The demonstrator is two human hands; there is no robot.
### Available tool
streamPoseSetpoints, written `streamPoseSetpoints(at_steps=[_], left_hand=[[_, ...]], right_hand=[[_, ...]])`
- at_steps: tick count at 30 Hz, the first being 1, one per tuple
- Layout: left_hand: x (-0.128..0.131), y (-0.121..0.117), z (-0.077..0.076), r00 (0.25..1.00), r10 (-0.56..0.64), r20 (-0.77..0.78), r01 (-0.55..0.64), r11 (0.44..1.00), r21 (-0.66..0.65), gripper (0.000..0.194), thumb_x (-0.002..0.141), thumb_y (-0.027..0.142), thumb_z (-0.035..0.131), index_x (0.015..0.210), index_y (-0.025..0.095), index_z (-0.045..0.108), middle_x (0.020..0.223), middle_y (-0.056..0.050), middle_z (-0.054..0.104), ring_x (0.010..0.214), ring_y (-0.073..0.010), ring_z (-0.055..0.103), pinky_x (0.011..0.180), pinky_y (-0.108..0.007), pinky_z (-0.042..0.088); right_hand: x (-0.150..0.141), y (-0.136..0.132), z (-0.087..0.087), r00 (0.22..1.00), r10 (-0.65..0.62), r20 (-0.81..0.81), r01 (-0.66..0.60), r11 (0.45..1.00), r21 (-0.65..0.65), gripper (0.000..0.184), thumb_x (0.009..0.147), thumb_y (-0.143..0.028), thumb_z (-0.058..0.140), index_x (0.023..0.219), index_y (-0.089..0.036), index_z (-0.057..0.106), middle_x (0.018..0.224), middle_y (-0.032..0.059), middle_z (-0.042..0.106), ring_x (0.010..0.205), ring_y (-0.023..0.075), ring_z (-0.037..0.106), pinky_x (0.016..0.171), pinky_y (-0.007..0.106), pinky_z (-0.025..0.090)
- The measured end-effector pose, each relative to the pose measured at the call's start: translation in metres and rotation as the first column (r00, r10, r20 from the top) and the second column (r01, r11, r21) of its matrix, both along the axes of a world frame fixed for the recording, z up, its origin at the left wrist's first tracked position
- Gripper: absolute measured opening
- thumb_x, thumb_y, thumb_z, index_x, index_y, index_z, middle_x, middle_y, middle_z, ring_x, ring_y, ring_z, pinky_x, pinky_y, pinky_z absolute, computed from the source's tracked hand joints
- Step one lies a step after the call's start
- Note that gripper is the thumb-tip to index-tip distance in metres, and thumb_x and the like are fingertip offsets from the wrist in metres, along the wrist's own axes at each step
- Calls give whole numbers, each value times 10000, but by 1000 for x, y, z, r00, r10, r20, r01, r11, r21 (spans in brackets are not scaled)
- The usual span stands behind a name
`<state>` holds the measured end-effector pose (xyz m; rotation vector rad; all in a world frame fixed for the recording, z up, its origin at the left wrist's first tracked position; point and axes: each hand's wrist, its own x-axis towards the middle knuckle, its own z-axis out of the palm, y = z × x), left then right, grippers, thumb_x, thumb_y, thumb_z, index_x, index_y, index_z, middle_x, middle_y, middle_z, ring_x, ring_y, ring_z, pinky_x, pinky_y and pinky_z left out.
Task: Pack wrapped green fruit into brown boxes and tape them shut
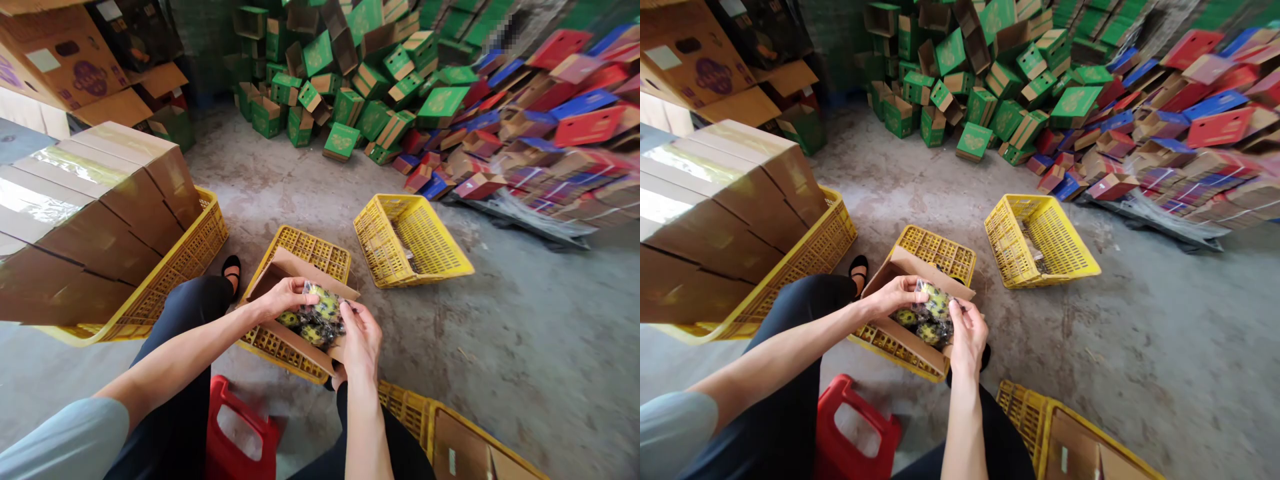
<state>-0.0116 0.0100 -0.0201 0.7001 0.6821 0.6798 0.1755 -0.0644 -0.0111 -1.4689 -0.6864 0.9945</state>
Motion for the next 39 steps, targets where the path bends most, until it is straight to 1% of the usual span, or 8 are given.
streamPoseSetpoints(at_steps=[9, 13, 18, 23, 27, 32, 35, 39], left_hand=[[4, 0, 4, 1000, 15, 19, -16, 998, 57, 597, 615, 382, 989, 1084, 110, 739, 960, -103, 774, 814, -181, 720, 810, -293, 555], [3, 1, -1, 1000, 29, 3, -29, 997, 68, 606, 597, 372, 997, 1086, 121, 740, 954, -81, 767, 807, -169, 708, 802, -283, 540], [3, 1, -3, 1000, 20, -13, -18, 993, 120, 624, 584, 334, 1004, 1116, 131, 748, 954, -58, 756, 834, -157, 689, 842, -280, 517], [5, 0, 3, 1000, -25, 13, 24, 993, 119, 741, 628, 373, 980, 1288, 178, 706, 1047, -70, 751, 844, -160, 690, 817, -289, 515], [4, -1, 4, 999, -28, -44, 34, 989, 145, 622, 659, 451, 951, 1161, 140, 756, 999, -75, 754, 791, -156, 679, 758, -267, 509], [1, 0, 4, 993, 101, -55, -92, 985, 149, 581, 690, 472, 931, 1135, 151, 744, 1013, -77, 759, 799, -157, 684, 755, -262, 526], [0, 1, 8, 991, 132, -12, -128, 980, 150, 564, 677, 442, 947, 1113, 147, 744, 1048, -93, 766, 881, -184, 708, 847, -297, 544], [-1, 1, 14, 999, 19, 43, -27, 979, 201, 553, 681, 381, 953, 1141, 153, 748, 1121, -110, 761, 935, -210, 724, 871, -321, 550]], right_hand=[[-6, 1, 6, 985, -34, -167, 40, 999, 36, 359, 702, -496, 874, 876, -223, 718, 858, 19, 782, 808, 202, 712, 805, 342, 555], [-1, 0, 6, 998, 42, -50, -40, 999, 36, 363, 738, -468, 866, 991, -233, 751, 1000, 40, 792, 944, 222, 716, 898, 357, 542], [1, -1, 3, 997, 51, 50, -52, 999, 4, 348, 745, -490, 850, 936, -210, 772, 927, 52, 792, 906, 245, 716, 898, 393, 551], [1, -2, 2, 993, 50, 111, -52, 999, 12, 345, 751, -498, 837, 941, -216, 781, 958, 63, 798, 930, 263, 722, 916, 419, 557], [-1, -2, 6, 988, 77, 131, -82, 996, 33, 331, 767, -499, 829, 946, -225, 780, 1085, 79, 794, 1076, 287, 705, 1010, 445, 527], [1, -1, 6, 988, 100, 121, -102, 995, 14, 515, 819, -593, 764, 1203, -252, 733, 1327, 89, 714, 1279, 301, 619, 1093, 459, 494], [4, -2, 5, 997, 76, 17, -75, 994, -78, 622, 845, -722, 668, 1304, -302, 677, 1405, 80, 665, 1314, 299, 604, 1039, 457, 551], [2, -3, 9, 933, 98, -347, -162, 974, -160, 738, 834, -869, 519, 1320, -327, 640, 1320, 116, 709, 1143, 329, 717, 878, 523, 627]])
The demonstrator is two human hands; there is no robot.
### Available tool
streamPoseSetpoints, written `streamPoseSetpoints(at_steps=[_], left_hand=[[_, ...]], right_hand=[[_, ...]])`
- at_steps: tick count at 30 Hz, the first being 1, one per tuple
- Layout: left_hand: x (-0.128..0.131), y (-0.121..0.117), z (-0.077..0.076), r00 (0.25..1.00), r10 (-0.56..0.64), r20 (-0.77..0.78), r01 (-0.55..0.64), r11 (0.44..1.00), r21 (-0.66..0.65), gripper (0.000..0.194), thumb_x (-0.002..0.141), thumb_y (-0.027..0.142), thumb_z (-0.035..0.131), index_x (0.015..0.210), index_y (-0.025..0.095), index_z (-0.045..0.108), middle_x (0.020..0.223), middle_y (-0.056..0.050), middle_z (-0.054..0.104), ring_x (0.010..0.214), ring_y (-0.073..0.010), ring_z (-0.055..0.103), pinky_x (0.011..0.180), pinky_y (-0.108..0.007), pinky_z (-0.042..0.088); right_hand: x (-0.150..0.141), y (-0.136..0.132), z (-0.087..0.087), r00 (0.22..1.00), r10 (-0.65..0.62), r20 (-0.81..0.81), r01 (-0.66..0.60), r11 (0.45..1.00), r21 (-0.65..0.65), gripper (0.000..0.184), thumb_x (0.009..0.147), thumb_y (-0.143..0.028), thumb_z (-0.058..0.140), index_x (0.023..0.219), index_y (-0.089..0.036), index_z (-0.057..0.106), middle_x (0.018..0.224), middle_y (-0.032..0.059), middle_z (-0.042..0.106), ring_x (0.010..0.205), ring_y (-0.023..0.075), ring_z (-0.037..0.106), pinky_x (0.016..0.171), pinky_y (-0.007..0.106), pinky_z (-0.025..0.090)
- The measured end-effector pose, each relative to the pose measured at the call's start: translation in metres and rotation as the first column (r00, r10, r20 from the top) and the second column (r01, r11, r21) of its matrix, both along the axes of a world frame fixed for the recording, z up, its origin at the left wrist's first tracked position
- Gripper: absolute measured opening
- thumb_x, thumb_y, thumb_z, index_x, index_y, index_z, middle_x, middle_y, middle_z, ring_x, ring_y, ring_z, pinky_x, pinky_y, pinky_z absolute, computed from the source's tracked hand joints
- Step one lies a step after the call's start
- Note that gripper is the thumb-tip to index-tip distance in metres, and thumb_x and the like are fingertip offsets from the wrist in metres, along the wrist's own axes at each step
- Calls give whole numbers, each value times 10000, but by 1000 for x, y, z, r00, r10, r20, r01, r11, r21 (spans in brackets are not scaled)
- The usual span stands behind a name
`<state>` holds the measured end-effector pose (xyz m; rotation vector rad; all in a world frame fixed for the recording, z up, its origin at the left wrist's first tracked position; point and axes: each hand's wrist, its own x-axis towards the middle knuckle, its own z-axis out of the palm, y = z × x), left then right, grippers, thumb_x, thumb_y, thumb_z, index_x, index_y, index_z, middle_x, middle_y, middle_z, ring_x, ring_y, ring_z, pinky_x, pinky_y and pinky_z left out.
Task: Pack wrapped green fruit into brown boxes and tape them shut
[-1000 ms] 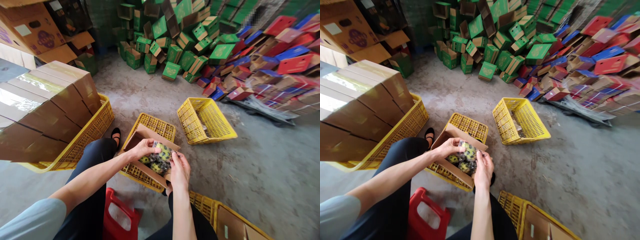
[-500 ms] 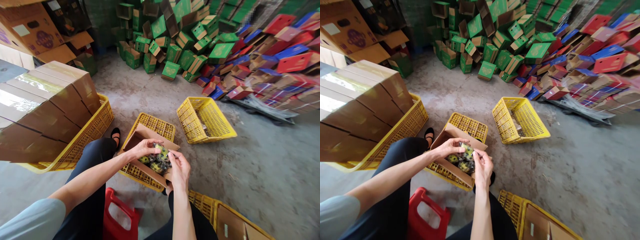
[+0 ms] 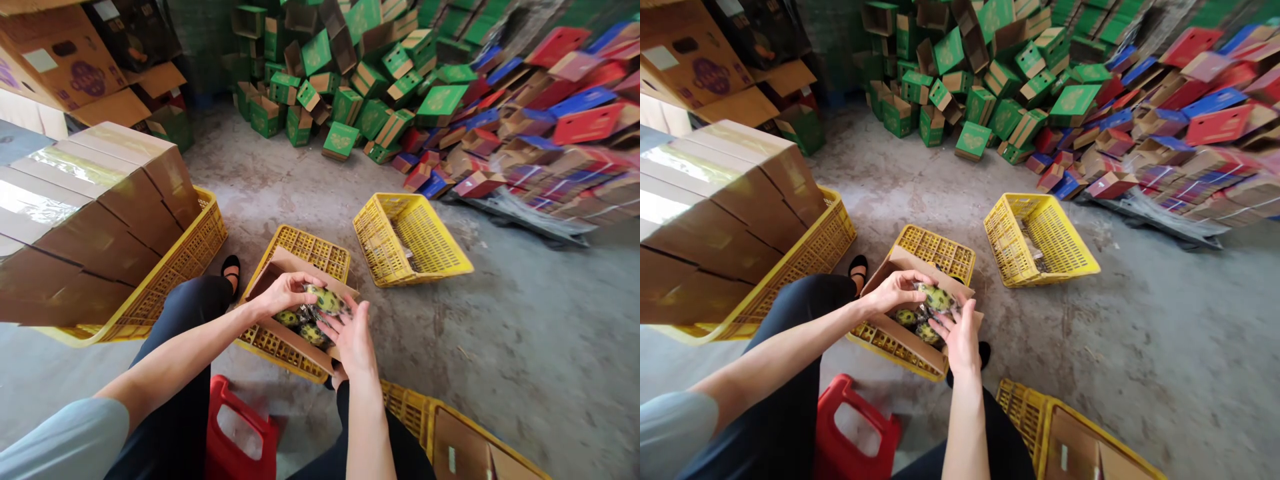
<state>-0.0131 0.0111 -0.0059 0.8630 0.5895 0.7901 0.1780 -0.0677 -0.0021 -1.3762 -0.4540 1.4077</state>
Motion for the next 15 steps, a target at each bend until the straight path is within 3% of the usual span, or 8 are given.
streamPoseSetpoints(at_steps=[2, 4, 6, 8, 12, 15], left_hand=[[-1, 1, 2, 999, -45, 21, 44, 998, 50, 550, 689, 336, 948, 1174, 167, 752, 1185, -117, 746, 1002, -229, 722, 893, -329, 547], [-1, 1, 1, 997, -67, 30, 64, 993, 95, 613, 674, 274, 953, 1244, 206, 741, 1309, -123, 704, 1184, -271, 672, 960, -339, 530], [-1, 1, -1, 998, -64, 20, 62, 993, 101, 787, 623, 198, 971, 1353, 273, 687, 1474, -117, 604, 1395, -305, 530, 1023, -336, 502], [-1, 0, -4, 999, -43, -6, 43, 999, 33, 943, 595, 170, 983, 1445, 322, 606, 1572, -114, 508, 1473, -315, 440, 1054, -351, 488], [1, -4, -10, 999, -43, -29, 36, 978, -208, 887, 695, 331, 954, 1485, 266, 556, 1433, -159, 618, 1232, -289, 646, 1001, -409, 526], [0, -3, -10, 999, -38, -5, 36, 969, -243, 806, 665, 350, 973, 1383, 207, 634, 1264, -141, 705, 996, -220, 718, 916, -359, 550]], right_hand=[[-3, -1, 3, 996, 24, -84, -23, 1000, 15, 680, 833, -817, 596, 1285, -311, 652, 1276, 110, 731, 1115, 325, 730, 893, 534, 624], [-7, -1, 5, 999, 6, -33, -3, 997, 71, 609, 805, -640, 771, 1308, -324, 633, 1314, 77, 715, 1174, 302, 703, 943, 505, 610], [-9, -2, 5, 998, -27, 61, 19, 992, 122, 714, 757, -462, 865, 1396, -365, 562, 1365, 51, 689, 1217, 288, 678, 969, 480, 598], [-10, -2, 3, 992, -41, 119, 22, 987, 158, 824, 739, -392, 875, 1466, -382, 487, 1386, 58, 677, 1231, 292, 670, 989, 479, 581], [-9, 0, 0, 987, -34, 156, -3, 973, 230, 873, 720, -332, 878, 1489, -348, 464, 1431, 82, 647, 1274, 298, 642, 1072, 499, 521], [-10, 2, 0, 983, 0, 185, -50, 963, 265, 847, 713, -319, 876, 1473, -331, 501, 1468, 91, 622, 1318, 303, 612, 1109, 507, 492]])
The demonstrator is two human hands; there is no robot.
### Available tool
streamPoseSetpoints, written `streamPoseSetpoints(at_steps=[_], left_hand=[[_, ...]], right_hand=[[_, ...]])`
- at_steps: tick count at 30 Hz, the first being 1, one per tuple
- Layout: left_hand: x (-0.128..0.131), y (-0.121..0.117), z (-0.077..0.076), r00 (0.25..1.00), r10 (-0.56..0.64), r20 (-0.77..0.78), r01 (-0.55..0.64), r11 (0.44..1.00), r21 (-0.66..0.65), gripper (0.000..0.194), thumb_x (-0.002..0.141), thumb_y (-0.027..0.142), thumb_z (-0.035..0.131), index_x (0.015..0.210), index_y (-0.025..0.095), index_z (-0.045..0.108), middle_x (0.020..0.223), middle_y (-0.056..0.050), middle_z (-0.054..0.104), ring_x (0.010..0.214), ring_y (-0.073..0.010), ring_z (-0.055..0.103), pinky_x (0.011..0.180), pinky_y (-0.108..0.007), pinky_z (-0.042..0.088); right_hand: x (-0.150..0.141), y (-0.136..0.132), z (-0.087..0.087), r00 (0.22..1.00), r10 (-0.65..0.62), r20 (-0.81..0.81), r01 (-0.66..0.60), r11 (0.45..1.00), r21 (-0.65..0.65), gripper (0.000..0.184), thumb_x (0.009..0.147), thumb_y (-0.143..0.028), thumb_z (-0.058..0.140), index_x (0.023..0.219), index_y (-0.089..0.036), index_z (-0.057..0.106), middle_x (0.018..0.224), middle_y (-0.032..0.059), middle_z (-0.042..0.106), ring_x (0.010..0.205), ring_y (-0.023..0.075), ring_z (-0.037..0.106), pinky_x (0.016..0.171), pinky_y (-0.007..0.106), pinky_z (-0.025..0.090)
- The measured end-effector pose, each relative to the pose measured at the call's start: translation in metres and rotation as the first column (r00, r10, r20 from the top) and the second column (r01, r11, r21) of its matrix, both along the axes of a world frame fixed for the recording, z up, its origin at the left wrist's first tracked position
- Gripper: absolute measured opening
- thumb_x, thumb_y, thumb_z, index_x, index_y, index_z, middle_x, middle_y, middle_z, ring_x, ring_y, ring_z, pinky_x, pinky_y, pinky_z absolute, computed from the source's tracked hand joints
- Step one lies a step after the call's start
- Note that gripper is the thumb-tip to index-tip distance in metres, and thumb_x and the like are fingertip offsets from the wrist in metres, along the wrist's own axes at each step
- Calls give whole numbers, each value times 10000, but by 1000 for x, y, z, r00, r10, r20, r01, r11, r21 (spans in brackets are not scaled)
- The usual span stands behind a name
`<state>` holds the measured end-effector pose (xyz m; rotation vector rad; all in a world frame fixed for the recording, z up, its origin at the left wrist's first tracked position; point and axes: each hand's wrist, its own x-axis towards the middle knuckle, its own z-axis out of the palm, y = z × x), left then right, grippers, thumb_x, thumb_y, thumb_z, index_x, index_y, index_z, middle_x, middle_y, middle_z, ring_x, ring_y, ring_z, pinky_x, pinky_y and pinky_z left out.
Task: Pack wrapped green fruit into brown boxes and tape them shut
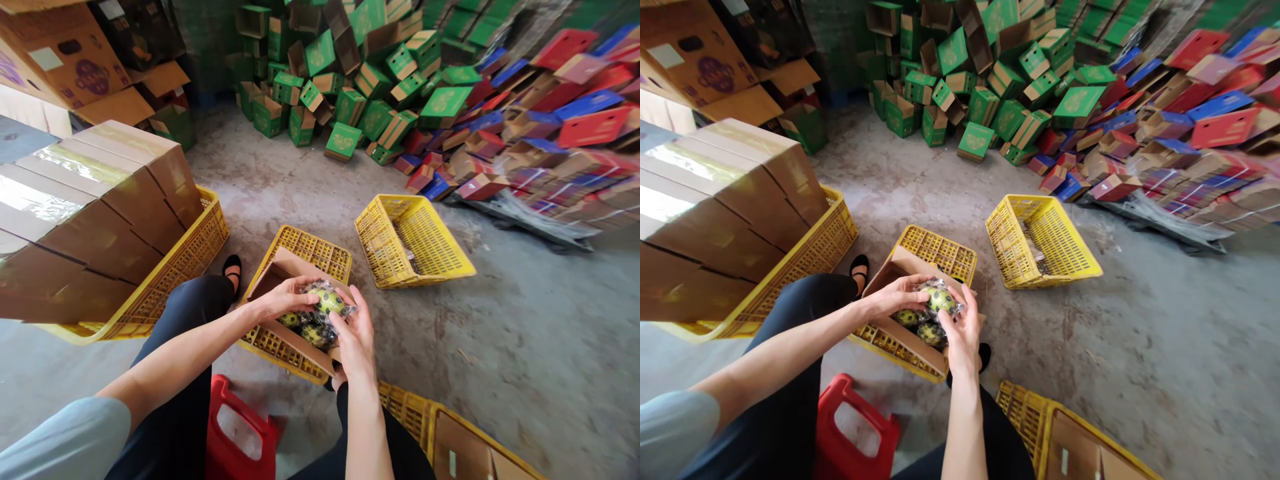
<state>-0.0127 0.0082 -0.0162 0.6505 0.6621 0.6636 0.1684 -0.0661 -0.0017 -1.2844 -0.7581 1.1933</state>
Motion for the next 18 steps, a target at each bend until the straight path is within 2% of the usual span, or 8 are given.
streamPoseSetpoints(at_steps=[5, 9, 13, 18], left_hand=[[0, 1, 1, 999, 31, 41, -33, 998, 55, 812, 594, 292, 1002, 1323, 189, 660, 1101, -88, 747, 837, -156, 704, 825, -278, 531], [1, 1, -2, 999, 30, 41, -34, 993, 111, 773, 603, 263, 992, 1305, 194, 676, 1116, -79, 746, 818, -139, 689, 795, -253, 523], [1, 2, -3, 1000, -5, 11, 3, 988, 152, 730, 618, 280, 980, 1286, 190, 699, 1115, -87, 750, 823, -153, 690, 774, -254, 523], [1, 2, -3, 999, -19, 30, 14, 987, 157, 701, 609, 259, 981, 1253, 185, 716, 1124, -86, 755, 919, -188, 706, 834, -274, 522]], right_hand=[[1, -1, 2, 993, 57, 106, -57, 998, -6, 839, 714, -312, 873, 1477, -330, 527, 1484, 73, 614, 1388, 304, 551, 1152, 494, 457], [3, -3, 4, 988, 63, 140, -55, 996, -63, 842, 716, -346, 887, 1480, -328, 534, 1476, 60, 621, 1389, 303, 551, 1155, 485, 459], [3, -3, 5, 985, 53, 166, -34, 993, -114, 760, 714, -422, 894, 1412, -313, 614, 1433, 71, 656, 1304, 323, 618, 1086, 493, 516], [3, -2, 3, 978, 53, 201, -32, 994, -106, 649, 707, -445, 894, 1302, -271, 702, 1361, 82, 705, 1236, 324, 660, 1067, 488, 529]])
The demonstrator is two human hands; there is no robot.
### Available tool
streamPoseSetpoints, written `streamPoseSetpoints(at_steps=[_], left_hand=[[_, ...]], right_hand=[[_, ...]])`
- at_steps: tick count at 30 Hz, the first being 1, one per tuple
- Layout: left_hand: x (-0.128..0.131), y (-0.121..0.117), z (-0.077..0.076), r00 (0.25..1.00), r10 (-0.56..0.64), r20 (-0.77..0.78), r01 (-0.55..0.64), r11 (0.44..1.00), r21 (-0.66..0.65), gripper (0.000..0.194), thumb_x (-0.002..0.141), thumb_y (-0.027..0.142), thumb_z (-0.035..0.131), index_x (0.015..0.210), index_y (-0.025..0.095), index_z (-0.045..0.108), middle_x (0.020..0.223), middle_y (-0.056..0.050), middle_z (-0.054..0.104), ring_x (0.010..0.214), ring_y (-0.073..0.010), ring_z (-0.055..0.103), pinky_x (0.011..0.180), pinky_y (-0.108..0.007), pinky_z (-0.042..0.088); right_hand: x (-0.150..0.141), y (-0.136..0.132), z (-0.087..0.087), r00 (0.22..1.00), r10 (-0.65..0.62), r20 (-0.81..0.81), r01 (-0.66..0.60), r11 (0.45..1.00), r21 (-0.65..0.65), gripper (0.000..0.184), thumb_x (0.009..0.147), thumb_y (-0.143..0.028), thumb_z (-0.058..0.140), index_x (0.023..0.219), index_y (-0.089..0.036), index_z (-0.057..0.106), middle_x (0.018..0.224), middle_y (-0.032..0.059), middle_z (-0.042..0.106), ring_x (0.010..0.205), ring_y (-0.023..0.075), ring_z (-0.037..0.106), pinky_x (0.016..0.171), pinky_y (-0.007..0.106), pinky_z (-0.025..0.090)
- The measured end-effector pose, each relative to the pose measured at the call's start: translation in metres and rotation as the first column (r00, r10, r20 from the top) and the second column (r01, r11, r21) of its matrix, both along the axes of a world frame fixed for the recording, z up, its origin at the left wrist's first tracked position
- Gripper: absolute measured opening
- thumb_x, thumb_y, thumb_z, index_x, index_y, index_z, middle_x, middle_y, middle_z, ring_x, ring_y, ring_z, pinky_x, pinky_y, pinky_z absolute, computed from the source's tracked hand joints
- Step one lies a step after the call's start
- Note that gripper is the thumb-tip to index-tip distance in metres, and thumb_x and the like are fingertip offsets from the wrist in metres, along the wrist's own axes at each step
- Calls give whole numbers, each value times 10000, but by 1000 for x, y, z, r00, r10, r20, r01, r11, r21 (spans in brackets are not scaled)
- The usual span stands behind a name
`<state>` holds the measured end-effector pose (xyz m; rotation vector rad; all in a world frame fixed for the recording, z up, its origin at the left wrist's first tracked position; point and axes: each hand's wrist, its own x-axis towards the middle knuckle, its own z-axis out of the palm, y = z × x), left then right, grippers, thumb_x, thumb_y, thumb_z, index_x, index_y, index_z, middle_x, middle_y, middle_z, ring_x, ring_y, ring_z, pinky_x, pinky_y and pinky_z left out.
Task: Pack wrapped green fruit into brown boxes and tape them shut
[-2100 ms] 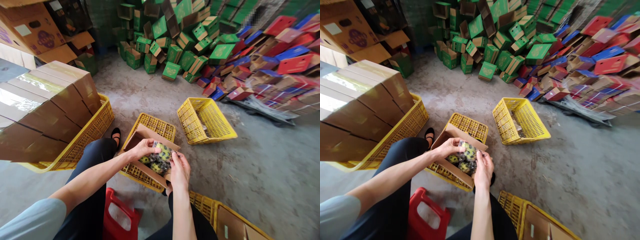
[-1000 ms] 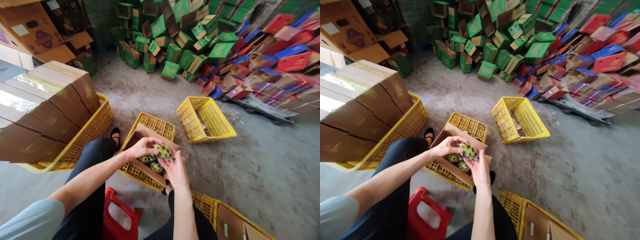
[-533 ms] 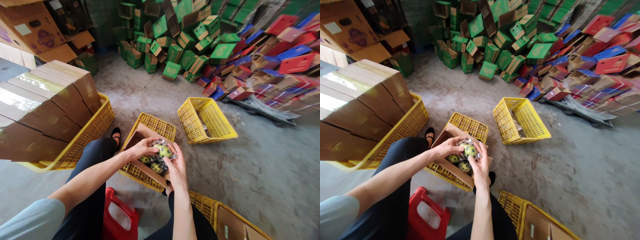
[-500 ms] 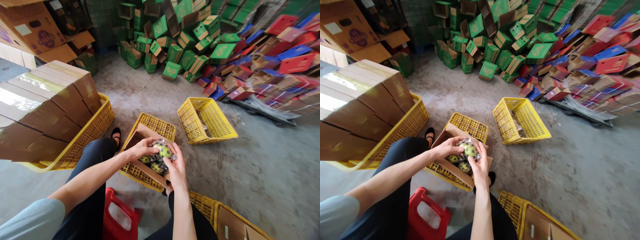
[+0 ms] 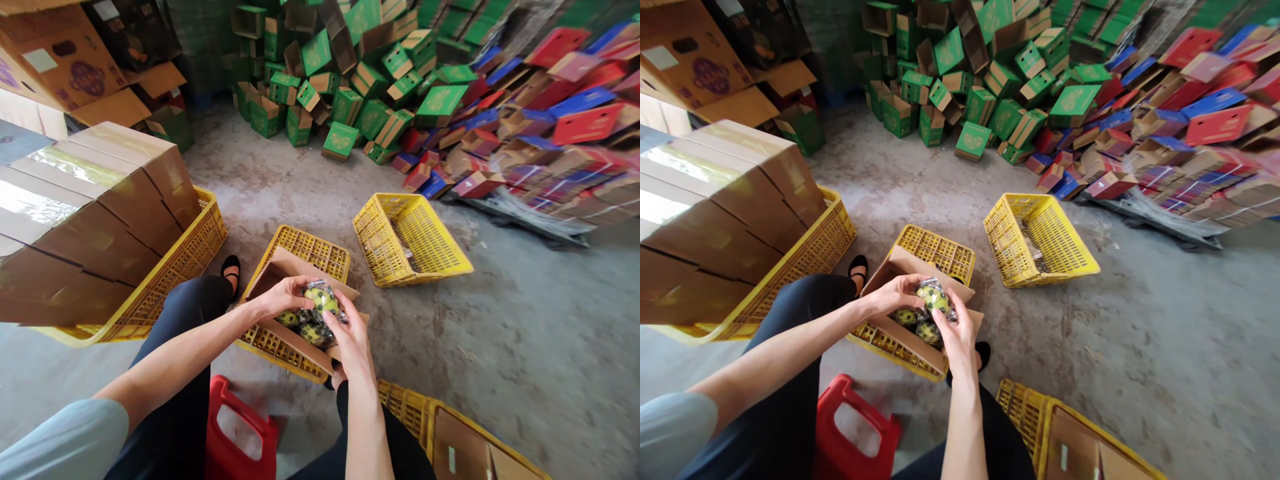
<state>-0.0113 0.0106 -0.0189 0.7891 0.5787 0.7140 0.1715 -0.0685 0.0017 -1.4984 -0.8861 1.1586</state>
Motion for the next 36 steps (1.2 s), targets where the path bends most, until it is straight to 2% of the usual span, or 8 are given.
streamPoseSetpoints(at_steps=[8, 14, 17, 19, 22, 24, 28, 36], left_hand=[[-3, 4, 0, 998, 47, -51, -47, 999, 1, 649, 686, 304, 937, 1279, 184, 703, 1237, -111, 721, 1049, -222, 694, 943, -321, 512], [-17, 20, -15, 869, 287, -402, -187, 944, 270, 342, 787, 296, 791, 1086, 146, 717, 1072, -99, 735, 951, -220, 679, 867, -320, 524], [-19, 19, -26, 758, 302, -579, -30, 902, 430, 208, 814, 222, 673, 1010, 175, 723, 966, -63, 739, 854, -202, 668, 813, -294, 517], [-18, 14, -32, 713, 203, -671, 213, 849, 484, 163, 793, 172, 627, 896, 204, 749, 879, -42, 744, 804, -197, 667, 798, -274, 510], [-14, 4, -37, 602, -23, -798, 607, 663, 439, 169, 770, 147, 616, 791, 232, 761, 845, -33, 753, 800, -202, 694, 790, -257, 516], [-12, -2, -37, 460, -38, -887, 744, 561, 362, 190, 780, 166, 630, 899, 221, 767, 974, -59, 763, 881, -232, 722, 812, -277, 532], [-9, -5, -31, 249, 109, -962, 813, 516, 268, 426, 801, 252, 708, 1212, 147, 673, 1198, -149, 728, 1066, -309, 723, 899, -342, 553], [-2, -9, -20, 137, 170, -976, 869, 453, 201, 453, 871, 420, 730, 1204, 120, 671, 1113, -193, 767, 1056, -373, 744, 889, -412, 587]], right_hand=[[1, 2, -10, 995, 4, 104, -5, 1000, 4, 631, 705, -449, 886, 1286, -269, 716, 1356, 80, 709, 1288, 328, 622, 1121, 509, 471], [7, 5, -24, 982, -28, 185, 45, 995, -85, 503, 697, -515, 870, 1127, -264, 799, 1078, 72, 803, 971, 313, 723, 906, 458, 580], [9, 7, -22, 967, -64, 247, 91, 991, -99, 500, 707, -562, 847, 1087, -239, 811, 937, 72, 807, 865, 302, 725, 826, 435, 586], [11, 8, -19, 954, -61, 293, 98, 988, -116, 553, 728, -594, 819, 1130, -215, 797, 931, 85, 805, 854, 304, 730, 808, 436, 584], [14, 9, -14, 949, -54, 310, 94, 989, -114, 626, 749, -623, 783, 1192, -181, 769, 1005, 120, 806, 890, 310, 742, 815, 431, 589], [14, 9, -13, 944, -41, 328, 85, 989, -121, 660, 752, -635, 770, 1215, -166, 756, 1029, 134, 805, 908, 311, 746, 830, 429, 591], [14, 7, -12, 936, -7, 352, 62, 987, -147, 702, 753, -655, 755, 1243, -153, 738, 1003, 137, 807, 884, 304, 747, 818, 416, 593], [14, 8, -16, 925, -6, 381, 61, 989, -132, 701, 765, -684, 723, 1223, -154, 742, 1048, 149, 799, 933, 322, 745, 854, 439, 584]])
